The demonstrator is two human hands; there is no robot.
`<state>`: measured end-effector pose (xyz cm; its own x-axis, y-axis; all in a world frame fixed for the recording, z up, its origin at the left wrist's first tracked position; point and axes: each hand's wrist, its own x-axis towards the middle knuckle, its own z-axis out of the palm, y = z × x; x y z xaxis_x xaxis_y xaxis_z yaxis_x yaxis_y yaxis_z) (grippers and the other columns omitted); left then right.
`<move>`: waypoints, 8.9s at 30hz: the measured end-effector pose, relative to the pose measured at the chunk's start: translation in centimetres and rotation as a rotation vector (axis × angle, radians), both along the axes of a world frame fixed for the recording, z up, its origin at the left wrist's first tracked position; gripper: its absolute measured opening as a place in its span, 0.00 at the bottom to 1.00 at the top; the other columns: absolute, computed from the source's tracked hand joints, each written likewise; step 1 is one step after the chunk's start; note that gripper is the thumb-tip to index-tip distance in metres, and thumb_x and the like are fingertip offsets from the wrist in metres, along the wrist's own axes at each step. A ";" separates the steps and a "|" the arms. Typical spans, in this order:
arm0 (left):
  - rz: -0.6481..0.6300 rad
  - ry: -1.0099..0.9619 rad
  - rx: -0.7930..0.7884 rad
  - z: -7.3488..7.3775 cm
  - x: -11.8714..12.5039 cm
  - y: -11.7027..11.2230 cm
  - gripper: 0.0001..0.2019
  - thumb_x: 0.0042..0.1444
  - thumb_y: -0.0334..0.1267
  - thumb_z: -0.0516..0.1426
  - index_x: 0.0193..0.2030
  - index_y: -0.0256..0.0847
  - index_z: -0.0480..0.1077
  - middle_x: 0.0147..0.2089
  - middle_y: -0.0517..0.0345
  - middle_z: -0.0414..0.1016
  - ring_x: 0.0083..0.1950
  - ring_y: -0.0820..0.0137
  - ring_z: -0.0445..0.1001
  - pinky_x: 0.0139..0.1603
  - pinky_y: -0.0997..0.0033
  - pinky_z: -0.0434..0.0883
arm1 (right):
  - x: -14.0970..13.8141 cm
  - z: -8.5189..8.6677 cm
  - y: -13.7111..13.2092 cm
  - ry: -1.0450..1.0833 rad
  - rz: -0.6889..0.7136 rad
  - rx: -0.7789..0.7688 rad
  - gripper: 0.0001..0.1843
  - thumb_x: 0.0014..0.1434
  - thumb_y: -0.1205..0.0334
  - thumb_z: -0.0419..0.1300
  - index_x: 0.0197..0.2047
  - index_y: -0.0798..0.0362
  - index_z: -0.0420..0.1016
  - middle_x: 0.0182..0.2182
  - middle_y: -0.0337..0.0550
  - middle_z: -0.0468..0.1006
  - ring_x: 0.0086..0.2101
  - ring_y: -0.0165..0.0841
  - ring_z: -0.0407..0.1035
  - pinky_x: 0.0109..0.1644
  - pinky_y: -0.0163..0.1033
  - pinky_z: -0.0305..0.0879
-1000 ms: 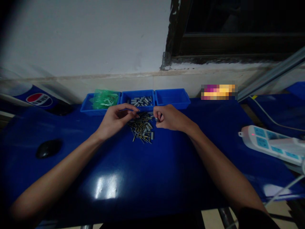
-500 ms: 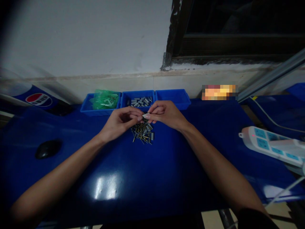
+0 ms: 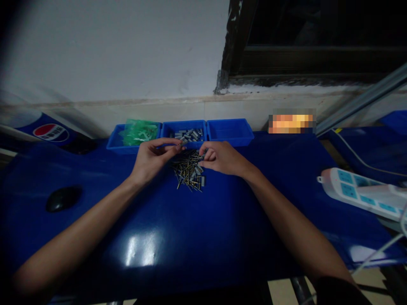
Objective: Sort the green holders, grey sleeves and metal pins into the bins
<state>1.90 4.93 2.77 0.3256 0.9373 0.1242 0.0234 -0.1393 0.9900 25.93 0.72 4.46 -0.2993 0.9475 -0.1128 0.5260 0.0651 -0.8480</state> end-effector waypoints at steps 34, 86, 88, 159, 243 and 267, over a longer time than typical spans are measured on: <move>-0.133 0.105 0.129 1.3 0.0 -1.0 0.07 0.60 0.37 0.63 0.43 0.39 0.80 0.38 0.52 0.84 0.39 0.68 0.83 0.45 0.68 0.79 | 0.8 0.5 0.1 0.124 0.006 -0.097 0.09 0.51 0.59 0.73 0.37 0.51 0.87 0.34 0.47 0.88 0.40 0.44 0.84 0.45 0.47 0.80; -0.062 -0.007 0.094 1.3 0.0 -0.5 0.10 0.59 0.35 0.66 0.47 0.38 0.78 0.44 0.54 0.84 0.44 0.66 0.84 0.52 0.63 0.80 | -1.0 -0.9 -0.4 -0.209 0.304 0.258 0.09 0.55 0.70 0.66 0.41 0.53 0.80 0.36 0.43 0.82 0.34 0.34 0.72 0.42 0.40 0.67; -0.067 0.005 0.099 1.2 0.0 -0.6 0.09 0.59 0.35 0.65 0.47 0.38 0.78 0.45 0.53 0.84 0.44 0.67 0.84 0.52 0.63 0.80 | -1.2 -1.2 -0.4 -0.201 0.306 0.273 0.11 0.54 0.72 0.64 0.41 0.54 0.80 0.35 0.43 0.81 0.34 0.33 0.72 0.41 0.39 0.66; -0.056 -0.017 0.117 1.5 0.5 -1.3 0.05 0.59 0.36 0.65 0.41 0.38 0.80 0.46 0.50 0.84 0.47 0.66 0.82 0.58 0.62 0.80 | -1.0 0.4 -1.7 -0.305 0.188 -0.055 0.10 0.48 0.65 0.69 0.36 0.51 0.78 0.25 0.38 0.82 0.27 0.37 0.78 0.32 0.39 0.65; -0.194 0.015 0.024 1.4 0.6 -1.4 0.10 0.59 0.37 0.65 0.46 0.36 0.80 0.44 0.49 0.84 0.43 0.68 0.83 0.49 0.68 0.81 | 0.4 1.7 -0.5 0.237 -0.078 0.027 0.14 0.51 0.52 0.76 0.35 0.47 0.78 0.33 0.40 0.85 0.38 0.39 0.81 0.47 0.47 0.78; 0.115 -0.081 0.031 0.8 0.2 -0.2 0.12 0.57 0.37 0.69 0.48 0.37 0.80 0.53 0.48 0.85 0.55 0.63 0.84 0.63 0.60 0.78 | 2.5 1.1 -0.5 -0.568 -0.019 0.327 0.14 0.59 0.65 0.67 0.49 0.49 0.85 0.42 0.49 0.86 0.45 0.50 0.80 0.50 0.54 0.72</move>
<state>2.05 4.73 3.60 0.2039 0.9632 0.1754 -0.0389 -0.1711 0.9845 28.47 0.25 5.58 -0.2605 0.9644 0.0462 0.8900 0.2584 -0.3757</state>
